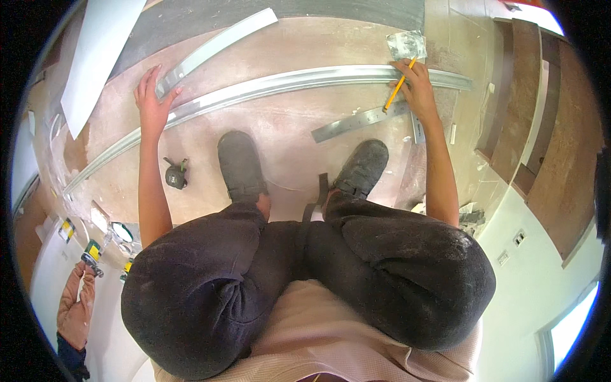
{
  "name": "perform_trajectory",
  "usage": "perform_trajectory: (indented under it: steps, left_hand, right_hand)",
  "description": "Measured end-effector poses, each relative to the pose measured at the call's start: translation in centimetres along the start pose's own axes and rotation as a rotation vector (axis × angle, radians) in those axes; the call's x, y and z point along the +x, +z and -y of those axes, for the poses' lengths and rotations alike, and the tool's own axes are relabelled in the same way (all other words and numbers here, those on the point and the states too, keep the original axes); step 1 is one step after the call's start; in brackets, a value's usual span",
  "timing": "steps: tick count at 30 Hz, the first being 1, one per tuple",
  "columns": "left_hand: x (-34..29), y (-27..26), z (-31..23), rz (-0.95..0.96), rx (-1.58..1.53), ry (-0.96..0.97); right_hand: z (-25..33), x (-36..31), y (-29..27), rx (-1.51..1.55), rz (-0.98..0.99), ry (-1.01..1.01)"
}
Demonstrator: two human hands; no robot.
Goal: The person sits on the floor and uses a metal square ruler and a pencil to mark measurements on several long, curved metal profiles. They also use a tape measure to verify the length of the profiles.
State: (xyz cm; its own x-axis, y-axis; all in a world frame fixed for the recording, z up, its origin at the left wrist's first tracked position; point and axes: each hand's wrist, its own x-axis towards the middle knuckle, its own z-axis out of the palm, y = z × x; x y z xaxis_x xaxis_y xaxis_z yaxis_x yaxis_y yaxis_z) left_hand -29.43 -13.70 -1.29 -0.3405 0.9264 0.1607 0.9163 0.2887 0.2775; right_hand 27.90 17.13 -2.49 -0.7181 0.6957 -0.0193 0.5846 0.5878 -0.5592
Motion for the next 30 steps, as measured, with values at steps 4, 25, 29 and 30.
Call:
perform_trajectory:
  steps: [4,25,29,30]
  left_hand:
    - [0.8,2.2,0.7,0.109,-0.034,-0.029]
    - [3.0,-0.2,-0.7,0.229,-0.218,-0.277]
    - [2.6,-0.5,-2.1,0.29,-0.396,-0.348]
    - [2.5,-0.7,-3.3,0.324,-0.445,-0.355]
  right_hand:
    - [-1.4,-0.8,-0.2,-0.019,-0.019,0.008]
    - [-0.9,-0.8,-0.2,0.013,-0.027,0.049]
    - [-1.6,-1.0,-0.1,0.014,-0.021,0.035]
    - [-1.6,-1.3,-0.2,0.023,-0.029,0.045]
